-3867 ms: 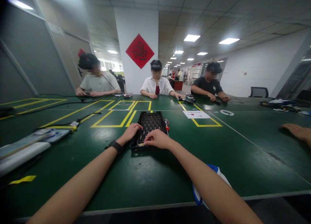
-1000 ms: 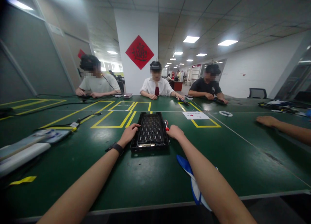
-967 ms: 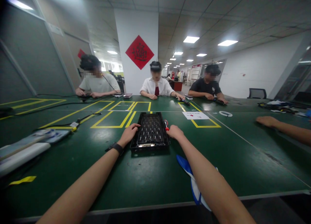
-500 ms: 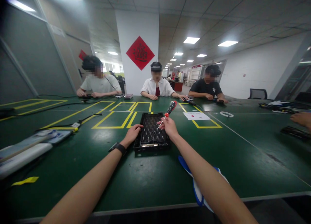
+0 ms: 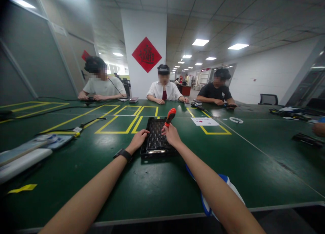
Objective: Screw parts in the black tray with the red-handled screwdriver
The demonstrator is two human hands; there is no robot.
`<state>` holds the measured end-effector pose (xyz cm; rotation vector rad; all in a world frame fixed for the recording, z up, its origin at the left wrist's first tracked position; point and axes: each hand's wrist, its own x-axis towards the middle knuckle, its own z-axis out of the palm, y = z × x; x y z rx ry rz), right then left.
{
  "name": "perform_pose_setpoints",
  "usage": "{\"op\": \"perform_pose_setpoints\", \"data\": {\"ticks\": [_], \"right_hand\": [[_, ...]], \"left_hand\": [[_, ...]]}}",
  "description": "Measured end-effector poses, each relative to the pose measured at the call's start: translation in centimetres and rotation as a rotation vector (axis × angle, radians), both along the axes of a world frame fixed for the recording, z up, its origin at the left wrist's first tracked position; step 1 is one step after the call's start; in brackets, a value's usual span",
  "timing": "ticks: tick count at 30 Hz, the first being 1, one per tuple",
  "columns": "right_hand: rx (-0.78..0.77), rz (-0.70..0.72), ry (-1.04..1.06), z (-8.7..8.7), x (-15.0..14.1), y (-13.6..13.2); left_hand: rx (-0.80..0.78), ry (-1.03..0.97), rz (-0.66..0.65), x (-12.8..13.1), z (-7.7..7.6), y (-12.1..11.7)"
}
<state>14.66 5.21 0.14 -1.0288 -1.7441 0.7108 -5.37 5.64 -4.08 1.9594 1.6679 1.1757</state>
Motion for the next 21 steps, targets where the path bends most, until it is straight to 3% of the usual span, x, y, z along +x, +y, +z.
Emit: {"op": "perform_pose_setpoints", "data": {"ticks": [7,14,18,21], "right_hand": [[0.026,0.017,-0.037,-0.1,-0.1,0.0],[0.022,0.019,0.041,-0.2,0.0,0.0],[0.035,0.017,0.074,0.0,0.1,-0.2],[0.033,0.007,0.144,0.3,0.0,-0.6]], "left_hand": [[0.01,0.01,-0.001,0.1,0.0,-0.2],[0.139,-0.015,0.055,0.2,-0.2,-1.3],[0.143,-0.057,0.025,0.4,0.0,-1.7],[0.247,-0.062,0.007,0.5,0.5,-2.0]]}}
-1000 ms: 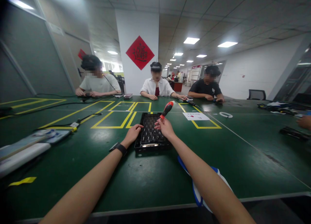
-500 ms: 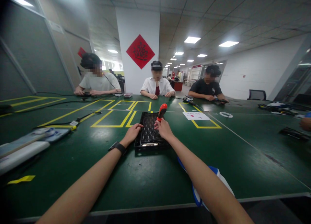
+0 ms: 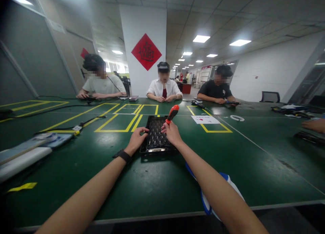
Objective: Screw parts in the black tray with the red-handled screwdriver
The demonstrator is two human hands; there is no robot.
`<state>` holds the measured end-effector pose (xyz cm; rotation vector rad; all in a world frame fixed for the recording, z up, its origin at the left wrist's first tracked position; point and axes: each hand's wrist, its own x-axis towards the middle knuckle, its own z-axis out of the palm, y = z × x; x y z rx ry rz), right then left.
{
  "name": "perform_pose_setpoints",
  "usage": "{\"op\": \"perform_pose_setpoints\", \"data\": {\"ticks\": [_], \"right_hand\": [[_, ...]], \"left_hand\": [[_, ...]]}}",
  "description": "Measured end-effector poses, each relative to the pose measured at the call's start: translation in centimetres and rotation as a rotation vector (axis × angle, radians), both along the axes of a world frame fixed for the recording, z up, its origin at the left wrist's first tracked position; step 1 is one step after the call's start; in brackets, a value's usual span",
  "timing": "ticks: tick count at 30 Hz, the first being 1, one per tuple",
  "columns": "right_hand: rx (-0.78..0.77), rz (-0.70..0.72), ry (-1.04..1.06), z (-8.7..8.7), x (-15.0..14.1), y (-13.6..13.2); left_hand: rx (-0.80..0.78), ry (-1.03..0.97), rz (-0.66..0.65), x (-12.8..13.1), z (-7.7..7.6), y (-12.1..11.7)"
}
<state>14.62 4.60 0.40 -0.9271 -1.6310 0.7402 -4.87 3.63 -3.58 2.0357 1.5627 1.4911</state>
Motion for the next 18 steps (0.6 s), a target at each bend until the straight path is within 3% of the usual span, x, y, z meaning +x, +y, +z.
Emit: {"op": "perform_pose_setpoints", "data": {"ticks": [2,8,18], "right_hand": [[-0.011,0.006,0.079,0.0,-0.3,-0.5],[-0.045,0.054,0.343,-0.8,-1.4,-2.3],[-0.052,0.152,0.407,-1.0,-1.8,-2.8]], "left_hand": [[0.051,0.021,-0.056,0.1,0.4,-0.2],[-0.064,0.001,-0.303,0.2,1.4,-1.1],[-0.165,-0.083,-0.354,0.5,1.4,-1.2]]}}
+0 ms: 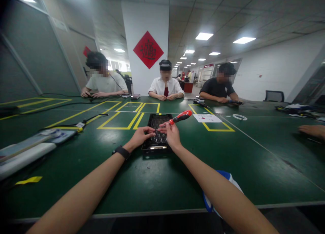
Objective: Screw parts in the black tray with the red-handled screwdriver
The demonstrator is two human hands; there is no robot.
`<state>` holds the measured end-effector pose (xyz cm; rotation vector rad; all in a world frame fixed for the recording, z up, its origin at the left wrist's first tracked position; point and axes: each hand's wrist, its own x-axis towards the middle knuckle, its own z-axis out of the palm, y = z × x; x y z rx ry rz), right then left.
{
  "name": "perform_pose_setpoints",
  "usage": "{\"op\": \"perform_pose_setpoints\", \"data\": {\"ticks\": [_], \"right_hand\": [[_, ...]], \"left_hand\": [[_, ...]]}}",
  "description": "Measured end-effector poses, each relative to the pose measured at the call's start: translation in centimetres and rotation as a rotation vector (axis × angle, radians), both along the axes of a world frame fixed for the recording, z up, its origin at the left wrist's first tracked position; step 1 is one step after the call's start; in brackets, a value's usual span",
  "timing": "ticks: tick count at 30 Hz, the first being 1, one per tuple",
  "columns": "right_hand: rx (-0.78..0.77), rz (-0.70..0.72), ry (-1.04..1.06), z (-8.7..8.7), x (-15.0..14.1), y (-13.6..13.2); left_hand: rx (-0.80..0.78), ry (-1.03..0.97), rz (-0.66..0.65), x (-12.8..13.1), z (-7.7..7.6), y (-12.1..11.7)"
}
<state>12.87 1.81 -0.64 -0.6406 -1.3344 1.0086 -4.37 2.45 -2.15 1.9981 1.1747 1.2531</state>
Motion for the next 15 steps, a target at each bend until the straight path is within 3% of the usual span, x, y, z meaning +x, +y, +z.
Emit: {"op": "perform_pose_setpoints", "data": {"ticks": [15], "right_hand": [[0.098,-0.063,-0.179,0.41,-0.36,-1.0]], "left_hand": [[0.032,0.136,0.01,-0.43,0.01,0.25]]}}
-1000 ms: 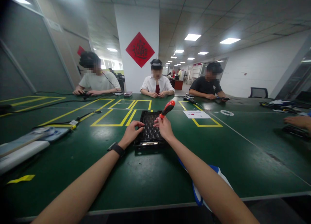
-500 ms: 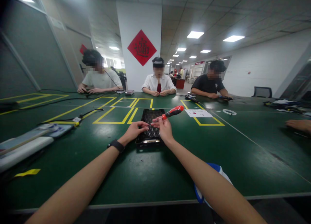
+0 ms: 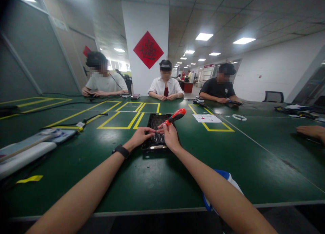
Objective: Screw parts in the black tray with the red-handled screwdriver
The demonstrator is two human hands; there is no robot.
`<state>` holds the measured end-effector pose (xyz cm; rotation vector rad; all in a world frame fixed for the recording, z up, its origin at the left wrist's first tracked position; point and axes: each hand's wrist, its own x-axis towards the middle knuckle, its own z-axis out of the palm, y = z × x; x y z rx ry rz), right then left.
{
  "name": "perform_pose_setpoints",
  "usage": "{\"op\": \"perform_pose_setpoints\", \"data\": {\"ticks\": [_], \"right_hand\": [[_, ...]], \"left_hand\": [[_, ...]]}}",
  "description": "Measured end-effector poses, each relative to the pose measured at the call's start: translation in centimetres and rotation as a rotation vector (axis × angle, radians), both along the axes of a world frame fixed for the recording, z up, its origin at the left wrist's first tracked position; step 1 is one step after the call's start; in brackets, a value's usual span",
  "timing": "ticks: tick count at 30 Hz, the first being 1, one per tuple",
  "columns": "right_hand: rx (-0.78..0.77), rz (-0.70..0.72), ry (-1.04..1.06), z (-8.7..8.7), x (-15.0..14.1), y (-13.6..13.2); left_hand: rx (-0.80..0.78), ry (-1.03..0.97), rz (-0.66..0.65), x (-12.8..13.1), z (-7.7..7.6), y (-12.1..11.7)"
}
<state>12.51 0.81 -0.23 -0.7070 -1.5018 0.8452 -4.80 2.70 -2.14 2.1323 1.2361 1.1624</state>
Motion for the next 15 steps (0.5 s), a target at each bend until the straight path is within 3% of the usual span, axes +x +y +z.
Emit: {"op": "perform_pose_setpoints", "data": {"ticks": [7,15], "right_hand": [[0.043,-0.015,-0.07,0.49,-0.12,-0.67],[0.075,-0.02,-0.108,0.36,-0.11,-0.6]], "left_hand": [[-0.137,-0.091,-0.011,0.25,-0.01,0.28],[-0.106,-0.068,0.037,0.64,-0.4,0.71]]}}
